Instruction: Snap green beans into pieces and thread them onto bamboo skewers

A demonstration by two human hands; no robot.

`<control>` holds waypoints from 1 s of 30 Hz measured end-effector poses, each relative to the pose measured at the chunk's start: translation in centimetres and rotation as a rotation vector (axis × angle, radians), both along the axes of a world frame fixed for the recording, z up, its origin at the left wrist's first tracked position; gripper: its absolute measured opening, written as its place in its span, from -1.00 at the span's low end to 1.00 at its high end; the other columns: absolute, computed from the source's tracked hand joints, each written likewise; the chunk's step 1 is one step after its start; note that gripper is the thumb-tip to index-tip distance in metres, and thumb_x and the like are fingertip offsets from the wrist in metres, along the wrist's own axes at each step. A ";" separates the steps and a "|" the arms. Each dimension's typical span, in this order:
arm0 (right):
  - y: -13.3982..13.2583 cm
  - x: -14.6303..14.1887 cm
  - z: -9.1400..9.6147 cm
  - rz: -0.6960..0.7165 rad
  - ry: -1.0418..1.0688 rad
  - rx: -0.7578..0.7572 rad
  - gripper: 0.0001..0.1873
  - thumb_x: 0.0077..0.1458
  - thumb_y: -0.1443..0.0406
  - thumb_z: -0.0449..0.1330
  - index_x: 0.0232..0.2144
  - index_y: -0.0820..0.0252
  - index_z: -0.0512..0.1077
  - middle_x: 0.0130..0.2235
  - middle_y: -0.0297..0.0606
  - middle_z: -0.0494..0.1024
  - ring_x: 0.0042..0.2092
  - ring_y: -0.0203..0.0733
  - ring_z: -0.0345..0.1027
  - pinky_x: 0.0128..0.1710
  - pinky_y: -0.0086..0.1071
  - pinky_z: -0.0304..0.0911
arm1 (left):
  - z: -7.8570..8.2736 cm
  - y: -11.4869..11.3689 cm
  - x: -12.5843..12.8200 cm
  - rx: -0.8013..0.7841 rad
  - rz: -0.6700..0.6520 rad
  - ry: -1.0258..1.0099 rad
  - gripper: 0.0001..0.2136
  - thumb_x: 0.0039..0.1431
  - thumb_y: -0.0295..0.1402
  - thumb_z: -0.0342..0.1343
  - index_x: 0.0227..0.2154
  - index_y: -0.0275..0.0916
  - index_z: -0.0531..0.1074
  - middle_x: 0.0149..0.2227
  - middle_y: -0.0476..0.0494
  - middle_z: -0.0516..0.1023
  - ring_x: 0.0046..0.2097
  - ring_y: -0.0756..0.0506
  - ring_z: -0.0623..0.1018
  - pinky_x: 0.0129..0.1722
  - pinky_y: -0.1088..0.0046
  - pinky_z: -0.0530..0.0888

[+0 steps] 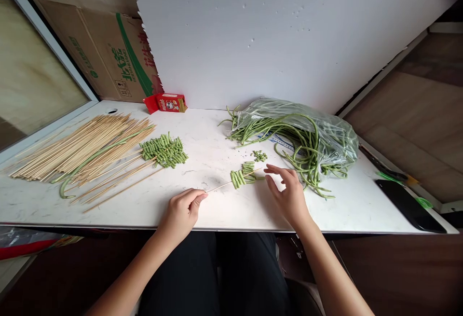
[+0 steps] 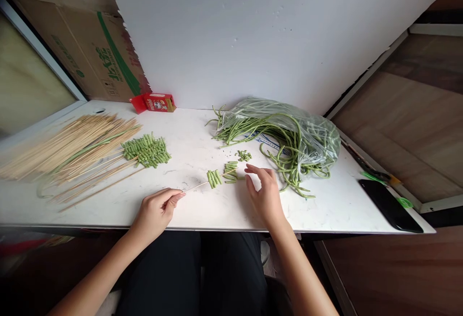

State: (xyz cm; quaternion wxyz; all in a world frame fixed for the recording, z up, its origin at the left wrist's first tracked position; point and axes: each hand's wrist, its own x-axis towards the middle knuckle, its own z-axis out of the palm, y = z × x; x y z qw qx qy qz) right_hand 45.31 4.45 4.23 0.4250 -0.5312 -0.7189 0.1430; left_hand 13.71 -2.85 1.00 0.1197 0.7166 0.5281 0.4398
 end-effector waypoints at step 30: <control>0.4 -0.2 -0.9 0.107 0.906 -0.467 -0.57 -0.05 0.01 0.56 -0.17 0.08 0.69 -0.17 -0.16 0.74 -0.17 -0.06 0.60 -0.16 -0.21 0.46 | 0.1 -0.2 -0.1 -0.007 -0.035 0.070 -0.83 0.46 -0.39 0.08 -0.16 -0.21 0.60 -0.30 -0.09 0.67 -0.29 -0.05 0.65 -0.25 0.50 0.57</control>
